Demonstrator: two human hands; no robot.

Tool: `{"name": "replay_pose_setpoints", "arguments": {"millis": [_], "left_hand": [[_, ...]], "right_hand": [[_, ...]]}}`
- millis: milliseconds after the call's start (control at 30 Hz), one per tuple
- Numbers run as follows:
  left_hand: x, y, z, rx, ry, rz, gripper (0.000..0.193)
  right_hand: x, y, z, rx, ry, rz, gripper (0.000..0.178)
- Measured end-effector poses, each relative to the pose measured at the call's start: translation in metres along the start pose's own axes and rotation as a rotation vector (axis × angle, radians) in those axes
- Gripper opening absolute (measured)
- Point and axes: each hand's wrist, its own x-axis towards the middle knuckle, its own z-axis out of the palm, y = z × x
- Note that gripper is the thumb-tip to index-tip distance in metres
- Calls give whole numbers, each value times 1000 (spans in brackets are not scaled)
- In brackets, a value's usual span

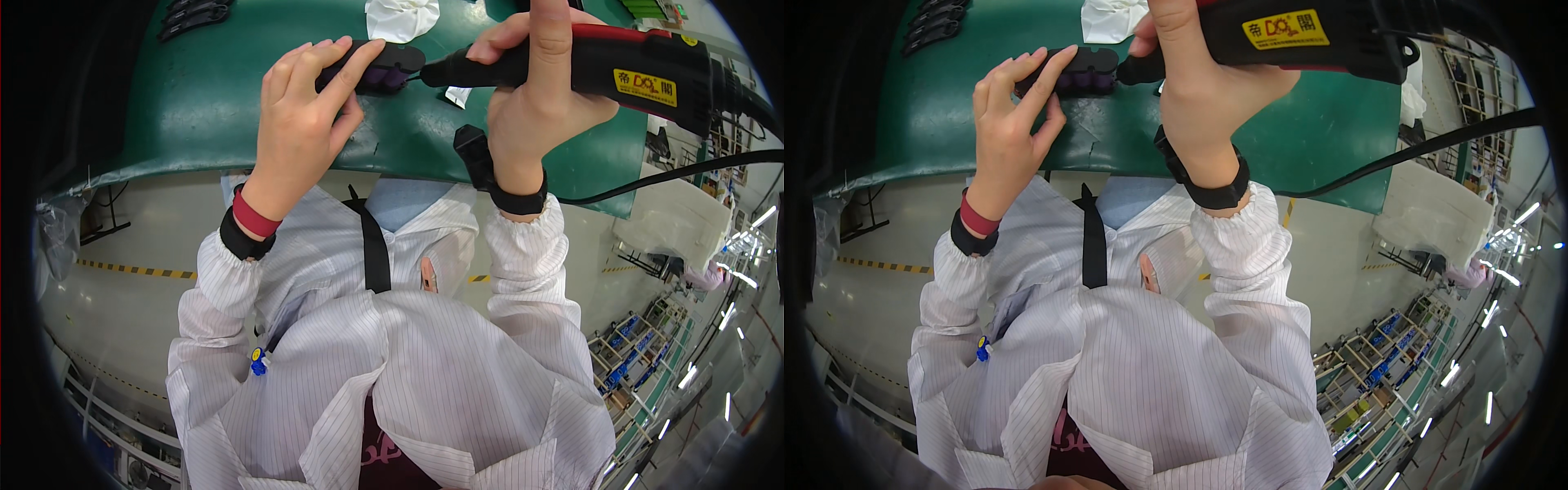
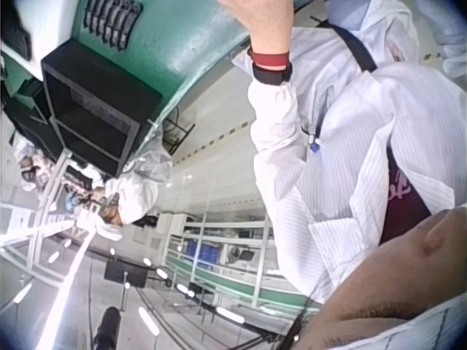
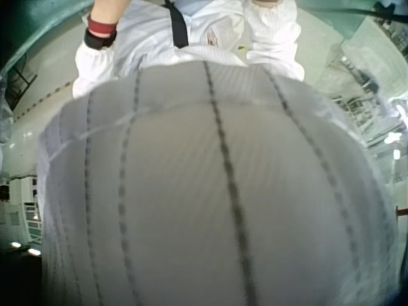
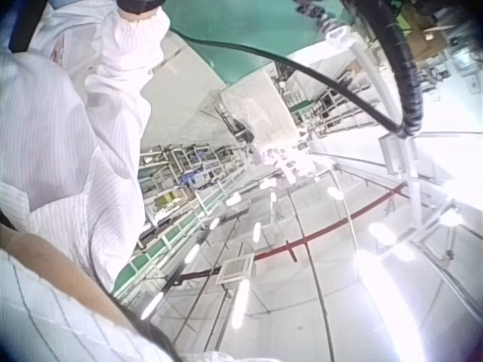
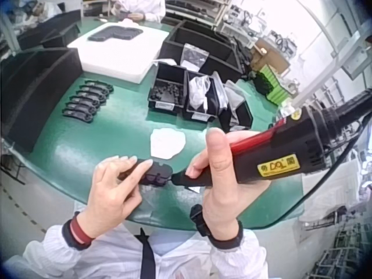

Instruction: The person assembles a battery pack by applying adhesive to purple cylindrical cells and a green circuit board. They insert the cells into a black plastic housing, secure the board, and use a hot air gun to heat the assembly. The person then uses a screwdriver to fasten the housing and places the completed unit into a black tray.

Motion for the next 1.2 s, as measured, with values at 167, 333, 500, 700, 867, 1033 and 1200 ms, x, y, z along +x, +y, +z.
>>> {"name": "replay_pose_setpoints", "arguments": {"millis": [167, 333, 500, 700, 867, 1033, 1200], "left_hand": [[1, 2, -2, -9, -31, -23, 61], [0, -1, 1, -8, 3, -1, 62], [-2, -2, 2, -8, -3, -1, 62], [-2, -1, 1, -6, -13, -8, 62], [-1, 1, -1, -17, -14, -19, 61], [0, 0, -1, -12, -26, -19, 61], [0, 1, -3, -12, -42, -20, 62]], "right_hand": [[-3, -1, 11, -6, 82, -10, 18], [-2, 8, 5, 100, 13, -36, 17], [-3, 10, 5, 84, 4, -19, 17], [-5, 12, 7, -6, 45, -19, 17], [-2, 11, 8, 12, 28, -20, 18], [2, 14, 6, 9, 6, 40, 18], [-7, 12, 5, 79, 16, 20, 16]]}}
